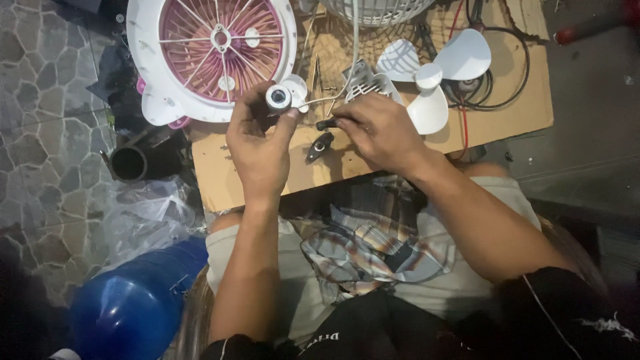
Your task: The person disassembles a small black fan motor component, removes the shaft, and reassembles it. They then pick up a white fan blade and hold it near the motor assembly.
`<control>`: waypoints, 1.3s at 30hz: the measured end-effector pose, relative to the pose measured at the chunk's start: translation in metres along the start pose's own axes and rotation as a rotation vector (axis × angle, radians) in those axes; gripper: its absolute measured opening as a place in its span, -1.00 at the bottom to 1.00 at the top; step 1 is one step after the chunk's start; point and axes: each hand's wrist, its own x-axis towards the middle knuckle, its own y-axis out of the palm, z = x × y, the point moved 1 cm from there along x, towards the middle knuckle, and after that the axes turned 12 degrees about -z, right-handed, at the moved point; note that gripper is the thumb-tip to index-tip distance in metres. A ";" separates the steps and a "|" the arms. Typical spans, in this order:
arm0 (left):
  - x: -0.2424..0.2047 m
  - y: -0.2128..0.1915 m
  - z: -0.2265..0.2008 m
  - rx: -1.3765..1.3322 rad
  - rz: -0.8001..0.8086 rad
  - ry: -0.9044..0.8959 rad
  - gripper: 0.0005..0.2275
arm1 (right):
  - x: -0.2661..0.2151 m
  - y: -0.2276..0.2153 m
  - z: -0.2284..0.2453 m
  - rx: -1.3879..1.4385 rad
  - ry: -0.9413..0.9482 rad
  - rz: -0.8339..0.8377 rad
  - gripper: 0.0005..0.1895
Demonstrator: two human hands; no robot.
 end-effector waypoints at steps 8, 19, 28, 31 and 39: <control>0.002 -0.002 -0.006 -0.093 -0.048 -0.054 -0.63 | -0.020 0.043 -0.014 -0.456 -0.201 0.020 -0.85; 0.000 -0.002 -0.010 -0.064 -0.031 -0.085 -0.62 | -0.006 0.042 0.011 -0.601 -0.241 0.402 -0.79; -0.001 -0.002 -0.008 -0.060 0.009 -0.063 -0.61 | -0.019 0.042 -0.006 -0.567 -0.277 0.455 -0.77; 0.000 -0.002 -0.006 -0.060 -0.004 -0.055 -0.61 | -0.019 0.028 -0.020 -0.226 -0.199 0.317 -0.70; -0.010 0.011 -0.008 0.070 0.091 -0.027 -0.60 | 0.011 -0.031 0.009 0.579 0.344 -0.088 -0.69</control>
